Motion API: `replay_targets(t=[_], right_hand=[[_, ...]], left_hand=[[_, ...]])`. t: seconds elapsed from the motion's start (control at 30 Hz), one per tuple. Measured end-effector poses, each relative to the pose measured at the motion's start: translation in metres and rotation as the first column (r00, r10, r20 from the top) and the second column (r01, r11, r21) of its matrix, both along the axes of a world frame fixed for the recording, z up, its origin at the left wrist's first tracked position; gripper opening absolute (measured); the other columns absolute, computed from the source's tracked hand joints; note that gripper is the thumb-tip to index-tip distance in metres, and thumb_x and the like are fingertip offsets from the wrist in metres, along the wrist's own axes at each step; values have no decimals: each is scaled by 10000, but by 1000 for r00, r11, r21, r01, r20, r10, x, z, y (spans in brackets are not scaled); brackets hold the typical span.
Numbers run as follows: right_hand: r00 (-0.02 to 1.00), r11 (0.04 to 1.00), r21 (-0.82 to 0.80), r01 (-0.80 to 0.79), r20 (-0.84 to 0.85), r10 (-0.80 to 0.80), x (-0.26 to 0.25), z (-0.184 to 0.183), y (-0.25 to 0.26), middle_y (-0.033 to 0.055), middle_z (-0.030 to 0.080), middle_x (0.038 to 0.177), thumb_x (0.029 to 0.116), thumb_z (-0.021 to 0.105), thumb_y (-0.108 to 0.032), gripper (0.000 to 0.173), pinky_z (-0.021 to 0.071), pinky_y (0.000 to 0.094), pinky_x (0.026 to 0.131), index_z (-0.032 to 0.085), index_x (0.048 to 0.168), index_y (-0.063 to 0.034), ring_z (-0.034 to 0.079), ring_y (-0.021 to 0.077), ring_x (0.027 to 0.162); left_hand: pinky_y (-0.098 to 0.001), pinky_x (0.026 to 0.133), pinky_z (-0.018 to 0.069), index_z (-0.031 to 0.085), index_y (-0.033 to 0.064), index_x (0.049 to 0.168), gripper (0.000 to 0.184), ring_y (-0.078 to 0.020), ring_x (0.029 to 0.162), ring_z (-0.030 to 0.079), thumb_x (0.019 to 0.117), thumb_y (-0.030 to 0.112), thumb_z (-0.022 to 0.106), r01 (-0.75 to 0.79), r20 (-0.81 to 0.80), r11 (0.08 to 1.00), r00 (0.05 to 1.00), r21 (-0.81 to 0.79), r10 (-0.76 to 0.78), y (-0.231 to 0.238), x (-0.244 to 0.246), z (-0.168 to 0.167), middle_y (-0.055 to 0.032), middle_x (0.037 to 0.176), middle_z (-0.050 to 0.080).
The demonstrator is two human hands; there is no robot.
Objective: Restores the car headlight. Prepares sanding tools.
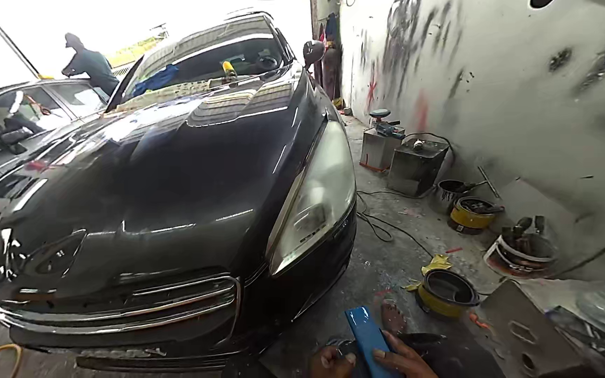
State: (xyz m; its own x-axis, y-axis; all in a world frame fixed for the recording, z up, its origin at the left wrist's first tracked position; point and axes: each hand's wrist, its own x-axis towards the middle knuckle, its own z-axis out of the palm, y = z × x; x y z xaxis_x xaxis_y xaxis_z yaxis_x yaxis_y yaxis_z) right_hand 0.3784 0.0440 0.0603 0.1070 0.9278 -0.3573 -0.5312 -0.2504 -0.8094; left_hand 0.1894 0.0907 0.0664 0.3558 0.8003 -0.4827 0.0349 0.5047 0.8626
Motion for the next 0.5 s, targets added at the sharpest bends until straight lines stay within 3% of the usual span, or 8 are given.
replay_targets(t=[0.07, 0.17, 0.23, 0.33, 0.4, 0.5], right_hand=[[1000, 998, 64, -6, -7, 6, -3, -1, -2, 127, 708, 1115, 851, 694, -70, 602, 623, 426, 842, 454, 1401, -24, 723, 236, 963], [999, 988, 148, -40, 2, 40, 0, -9, 0, 142, 693, 1164, 854, 758, -131, 623, 612, 446, 876, 474, 1396, -15, 709, 256, 1012], [998, 986, 157, -58, 25, 54, 1, -18, 4, 127, 690, 1154, 844, 800, -229, 667, 608, 430, 870, 481, 1393, -23, 704, 238, 1007], [995, 986, 139, -95, 14, 94, 2, -26, 15, 112, 687, 1133, 820, 827, -413, 742, 618, 404, 778, 513, 1391, -58, 702, 224, 954], [994, 989, 105, -103, -7, 105, 4, -23, 21, 119, 687, 1149, 838, 770, -485, 797, 617, 398, 755, 473, 1448, -66, 704, 226, 942], [993, 997, 62, -52, -101, 58, 5, -20, 22, 113, 700, 1121, 959, 595, -393, 590, 619, 387, 796, 469, 1439, -73, 712, 209, 944]], left_hand=[[-357, 658, 595, 639, -45, 1172, 266, -198, 748, 693, 972, 127, 677, 3, 38, 999, 999, 51, -5, 2, -2, 7, -143, 919, 716], [-305, 659, 580, 652, -46, 1120, 211, -141, 705, 678, 936, 50, 692, 29, 45, 971, 998, 239, -41, 4, 1, 18, -101, 853, 718], [-286, 667, 574, 669, -38, 1112, 217, -114, 700, 665, 917, 50, 710, 114, 1, 928, 993, 356, -122, 4, 2, 24, -77, 846, 714], [-293, 671, 577, 687, -21, 1130, 230, -111, 696, 661, 924, 79, 710, 238, -104, 851, 971, 468, -214, 9, 6, 38, -68, 864, 716], [-282, 653, 575, 702, -3, 1137, 232, -98, 684, 654, 926, 91, 709, 260, -147, 812, 966, 523, -215, 12, 8, 50, -49, 859, 714], [-314, 672, 607, 695, -29, 1131, 228, -146, 741, 694, 924, 66, 711, 194, -37, 819, 978, 539, -207, 14, 0, 64, -83, 895, 733]])
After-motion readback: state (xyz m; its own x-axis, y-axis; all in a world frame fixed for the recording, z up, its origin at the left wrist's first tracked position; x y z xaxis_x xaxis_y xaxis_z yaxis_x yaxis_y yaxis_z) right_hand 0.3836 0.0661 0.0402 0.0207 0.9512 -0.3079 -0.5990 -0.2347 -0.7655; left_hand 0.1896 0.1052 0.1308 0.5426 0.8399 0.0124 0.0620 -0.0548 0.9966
